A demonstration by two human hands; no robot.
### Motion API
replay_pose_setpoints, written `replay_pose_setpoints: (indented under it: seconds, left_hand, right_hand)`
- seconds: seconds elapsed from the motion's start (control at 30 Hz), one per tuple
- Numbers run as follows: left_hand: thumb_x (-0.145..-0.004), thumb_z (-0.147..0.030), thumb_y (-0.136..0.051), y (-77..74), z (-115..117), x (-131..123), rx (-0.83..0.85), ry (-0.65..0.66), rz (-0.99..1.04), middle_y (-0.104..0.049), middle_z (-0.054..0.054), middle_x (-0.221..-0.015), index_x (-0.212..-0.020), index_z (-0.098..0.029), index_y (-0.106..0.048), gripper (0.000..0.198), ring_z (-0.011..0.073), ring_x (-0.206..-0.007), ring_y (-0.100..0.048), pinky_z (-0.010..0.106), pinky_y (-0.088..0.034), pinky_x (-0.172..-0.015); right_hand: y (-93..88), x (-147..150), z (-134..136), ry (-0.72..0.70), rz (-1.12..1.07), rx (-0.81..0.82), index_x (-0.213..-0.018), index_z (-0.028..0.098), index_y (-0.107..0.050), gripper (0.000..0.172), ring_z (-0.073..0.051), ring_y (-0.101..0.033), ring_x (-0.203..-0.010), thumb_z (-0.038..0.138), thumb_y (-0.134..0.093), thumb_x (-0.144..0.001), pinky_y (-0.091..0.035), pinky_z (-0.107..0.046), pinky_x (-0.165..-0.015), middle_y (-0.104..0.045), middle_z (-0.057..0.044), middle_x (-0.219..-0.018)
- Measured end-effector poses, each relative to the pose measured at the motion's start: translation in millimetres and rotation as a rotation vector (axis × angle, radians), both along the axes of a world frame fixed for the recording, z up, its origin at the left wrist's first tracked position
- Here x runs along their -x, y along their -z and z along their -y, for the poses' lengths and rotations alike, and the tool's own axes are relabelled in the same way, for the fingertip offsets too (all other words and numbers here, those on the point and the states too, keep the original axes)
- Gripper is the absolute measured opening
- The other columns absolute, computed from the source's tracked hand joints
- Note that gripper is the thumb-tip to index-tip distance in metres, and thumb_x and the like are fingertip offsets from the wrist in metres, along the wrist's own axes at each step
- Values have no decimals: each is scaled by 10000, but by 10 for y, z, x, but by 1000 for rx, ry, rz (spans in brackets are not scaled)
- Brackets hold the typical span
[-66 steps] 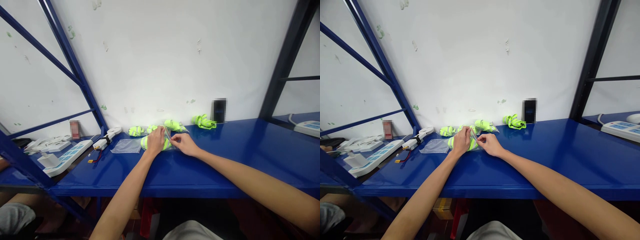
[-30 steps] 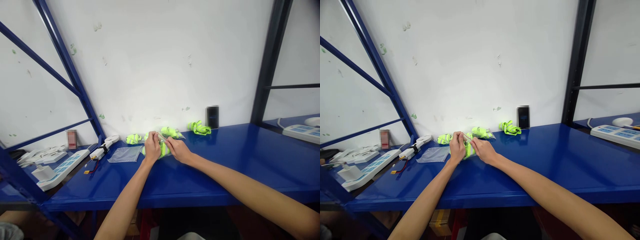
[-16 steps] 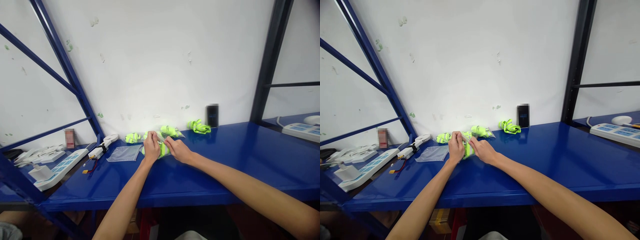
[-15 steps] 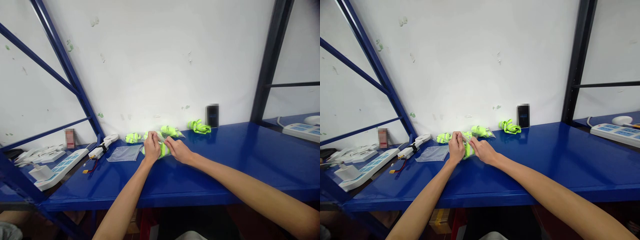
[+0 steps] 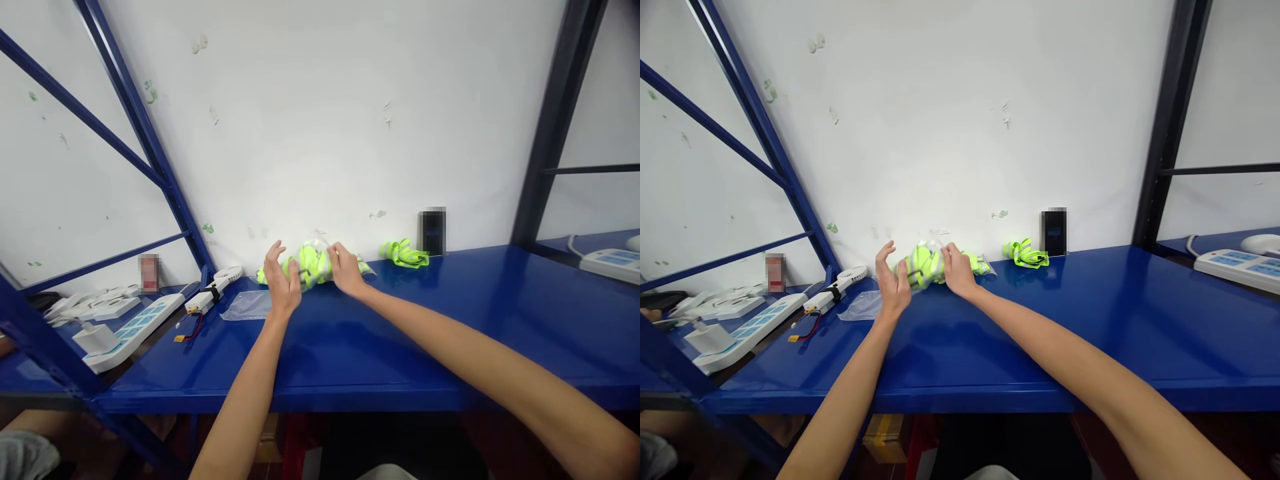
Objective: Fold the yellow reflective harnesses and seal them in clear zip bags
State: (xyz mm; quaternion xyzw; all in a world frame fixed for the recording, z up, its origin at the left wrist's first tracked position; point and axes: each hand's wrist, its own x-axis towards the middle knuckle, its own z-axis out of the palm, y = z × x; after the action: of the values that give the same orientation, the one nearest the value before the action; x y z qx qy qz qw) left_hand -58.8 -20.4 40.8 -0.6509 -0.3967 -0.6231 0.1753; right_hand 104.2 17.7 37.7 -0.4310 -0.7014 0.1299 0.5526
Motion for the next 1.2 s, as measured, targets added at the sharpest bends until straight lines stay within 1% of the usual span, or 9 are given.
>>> replay_pose_setpoints:
  seconds: [0.13, 0.27, 0.4, 0.5, 0.57, 0.67, 0.8, 1.0, 1.2]
  left_hand:
    - [-922, -270, -424, 162, -129, 233, 287, -219, -218, -571, 117, -1258, -1148, -211, -563, 271, 267, -1213, -492, 463, -340, -1048]
    - [-914, -284, -440, 352, -242, 258, 554, -243, -411, -552, 123, -1302, -1192, -232, -580, 316, 290, -1234, -476, 524, -319, -1052]
    - [-925, -310, -435, 433, -293, 216, 612, -189, -478, -515, 135, -1354, -1227, -242, -580, 342, 311, -1284, -436, 563, -288, -1063]
    - [-925, -314, -439, 437, -302, 217, 615, -178, -456, -509, 136, -1362, -1241, -243, -577, 352, 316, -1288, -436, 562, -300, -1056]
    - [-922, -303, -438, 423, -300, 218, 612, -169, -448, -560, 132, -1292, -1201, -230, -601, 331, 312, -1230, -483, 539, -346, -1024]
    - [-926, -265, -405, 395, -289, 195, 587, -82, -483, -650, 111, -1089, -1069, -203, -651, 292, 277, -1060, -573, 459, -427, -940]
    - [-931, -243, -379, 373, -253, 119, 559, 106, -557, -684, 79, -981, -994, -201, -659, 290, 239, -952, -612, 385, -454, -886]
    - [-929, -262, -395, 348, -151, -49, 574, 219, -543, -696, 67, -1006, -1009, -215, -665, 286, 226, -948, -632, 356, -460, -862]
    - [-940, -316, -407, 364, -104, -279, 597, 385, -436, -690, 66, -1040, -1055, -220, -652, 288, 211, -941, -635, 336, -476, -834]
  right_hand:
    - [-281, -55, -461, 46, 53, 403, -1018, 179, -553, 545, -237, -651, -712, 589, -197, -969, -471, -327, -641, -658, -103, -791]
    - [-385, -591, -640, 292, 223, 223, -1036, 188, -629, 404, -273, -630, -967, 497, -387, -939, -459, -373, -807, -698, -137, -1039]
    - [-321, -1275, -615, 415, 267, 290, -1006, 238, -685, 346, -266, -642, -919, 411, -693, -707, -466, -361, -787, -721, -68, -1010]
    - [-182, -1650, -593, 651, 195, 249, -1021, 213, -701, 372, -318, -624, -968, 461, -607, -760, -454, -411, -815, -703, -127, -1032]
    - [-49, -1811, -611, 683, 229, 166, -1064, 191, -687, 400, -332, -596, -1039, 462, -500, -835, -441, -425, -857, -675, -151, -1112]
    - [166, -1947, -673, 492, 452, 110, -1212, 178, -622, 452, -319, -509, -1194, 433, -437, -887, -409, -408, -945, -573, -148, -1314]
    - [335, -1974, -649, 326, 603, 276, -1194, 152, -628, 464, -293, -563, -1120, 448, -384, -932, -419, -393, -929, -565, -158, -1293]
    - [183, -1866, -87, -87, 562, 202, -1011, 206, -714, 364, -251, -606, -1013, 475, -494, -901, -446, -362, -902, -647, -97, -1139]
    - [63, -1784, 446, -511, 360, 348, -915, 196, -750, 348, -280, -605, -1086, 503, -696, -759, -449, -403, -954, -651, -106, -1187]
